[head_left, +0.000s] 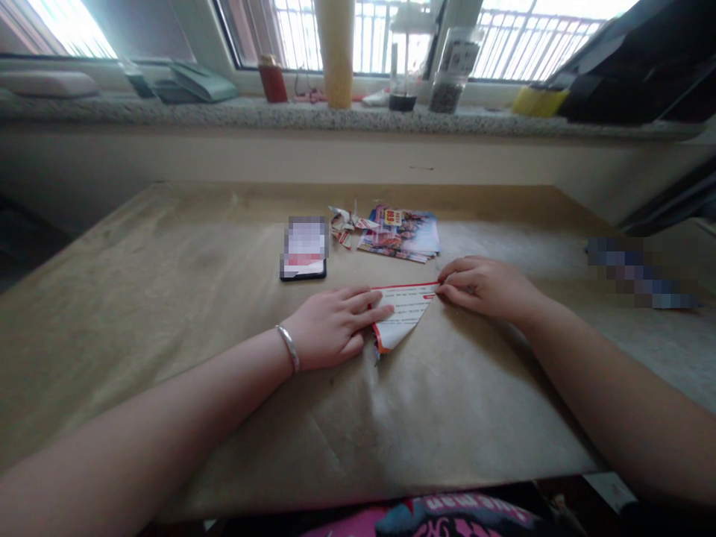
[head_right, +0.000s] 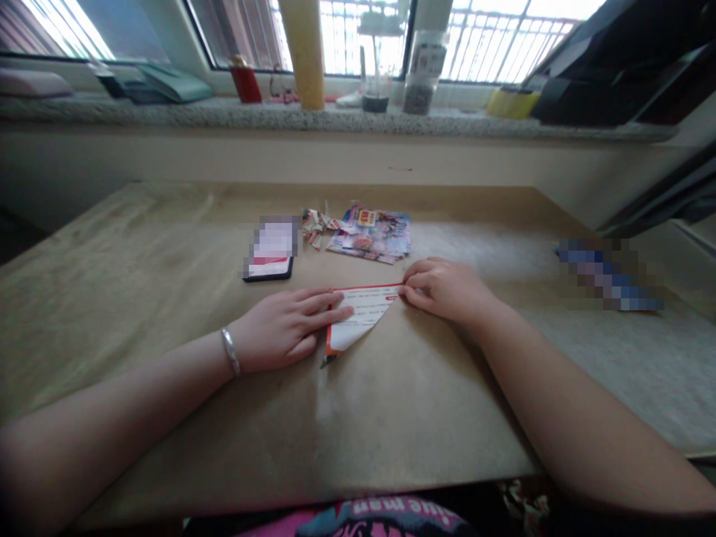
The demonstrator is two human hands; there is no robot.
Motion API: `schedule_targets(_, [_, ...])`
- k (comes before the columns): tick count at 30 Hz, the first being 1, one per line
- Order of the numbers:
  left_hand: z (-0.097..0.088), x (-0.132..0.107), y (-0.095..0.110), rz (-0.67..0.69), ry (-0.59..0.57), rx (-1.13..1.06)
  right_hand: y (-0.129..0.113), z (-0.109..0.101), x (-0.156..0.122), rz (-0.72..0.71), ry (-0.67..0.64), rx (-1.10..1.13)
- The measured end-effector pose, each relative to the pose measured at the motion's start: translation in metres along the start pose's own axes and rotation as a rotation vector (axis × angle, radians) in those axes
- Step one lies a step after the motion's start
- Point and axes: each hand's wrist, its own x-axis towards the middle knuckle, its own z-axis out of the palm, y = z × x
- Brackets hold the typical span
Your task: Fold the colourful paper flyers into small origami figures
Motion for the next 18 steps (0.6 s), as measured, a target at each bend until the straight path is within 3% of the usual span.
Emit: schedule_targets(18, [0.0008,0.0021,0.0005,0.004,-0.010,0.003,0.0043,0.0019,-0.0018,0.149,0.039,-0.182])
